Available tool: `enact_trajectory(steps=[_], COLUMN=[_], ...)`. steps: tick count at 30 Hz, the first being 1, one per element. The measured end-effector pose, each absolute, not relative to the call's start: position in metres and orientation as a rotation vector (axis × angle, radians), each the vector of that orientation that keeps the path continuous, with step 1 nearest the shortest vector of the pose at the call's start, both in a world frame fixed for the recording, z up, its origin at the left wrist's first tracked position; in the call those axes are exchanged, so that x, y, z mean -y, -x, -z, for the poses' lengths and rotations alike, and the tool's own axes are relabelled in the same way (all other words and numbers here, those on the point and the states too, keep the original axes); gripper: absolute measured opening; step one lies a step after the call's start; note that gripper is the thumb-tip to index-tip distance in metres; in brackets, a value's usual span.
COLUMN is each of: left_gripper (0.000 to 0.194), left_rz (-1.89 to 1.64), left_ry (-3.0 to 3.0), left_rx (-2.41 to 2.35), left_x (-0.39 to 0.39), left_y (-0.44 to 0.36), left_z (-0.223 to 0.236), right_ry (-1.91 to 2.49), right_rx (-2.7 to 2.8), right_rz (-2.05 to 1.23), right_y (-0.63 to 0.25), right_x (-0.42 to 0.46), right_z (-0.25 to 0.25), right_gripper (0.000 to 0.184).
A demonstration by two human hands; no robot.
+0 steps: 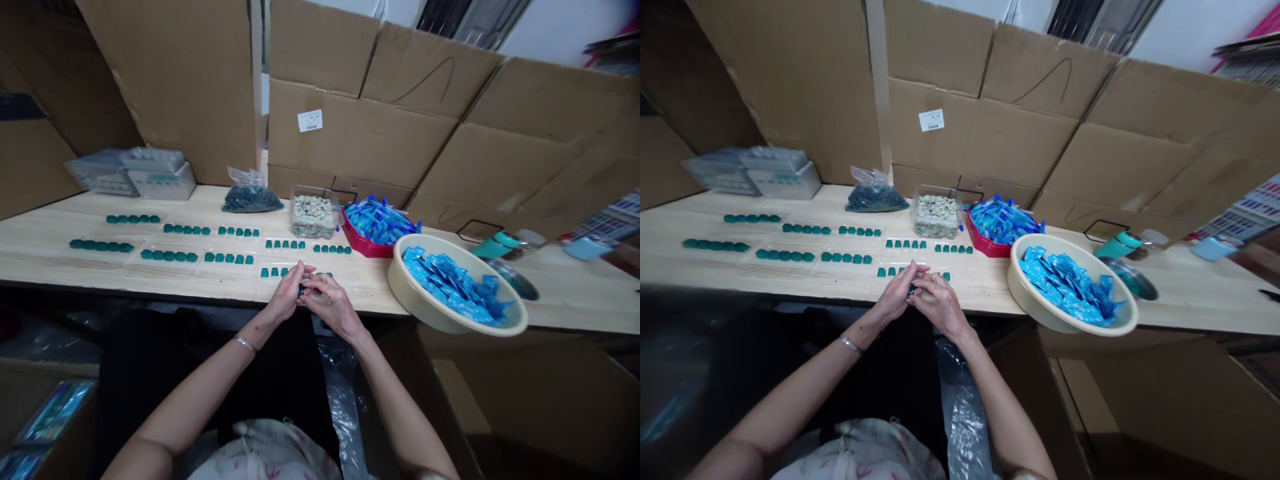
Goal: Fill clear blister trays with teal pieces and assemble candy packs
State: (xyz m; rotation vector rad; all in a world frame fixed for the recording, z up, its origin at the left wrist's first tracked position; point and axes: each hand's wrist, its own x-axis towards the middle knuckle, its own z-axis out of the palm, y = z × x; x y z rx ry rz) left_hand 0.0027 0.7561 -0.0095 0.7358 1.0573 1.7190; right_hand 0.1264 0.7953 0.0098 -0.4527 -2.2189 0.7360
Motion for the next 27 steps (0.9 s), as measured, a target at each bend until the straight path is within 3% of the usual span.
enact_trajectory(steps=[8,15,22,27], left_gripper=[0.061,0.051,0.03,0.018], left_rz=[-1.673,-1.578,-1.536,-1.657], left_ry=[-0.546,-0.262,-0.09,-0.488], left_rx=[-0.975,-0.739,-0.655,-0.783], left_x=[-0.772,-0.78,-0.786,-0.78], left_y=[-0.003,-0.011,-0.013,-0.013], left_z=[0.003,-0.02,-0.022,-0.009], right_ry=[0.545,0.677,0.732,0.783], right_rx=[2.319,2.132,1.685,1.407], right_rz=[-0.332,-0.265,-0.817,-1.169], right_y=[-0.12,-0.119,-0.121,-0.128], right_x=[-0.785,-0.785,-0.804,-0.82], right_z=[-0.01,-0.006,-0.006,0.002], right_gripper=[0.021,0.022,0.011,0.019])
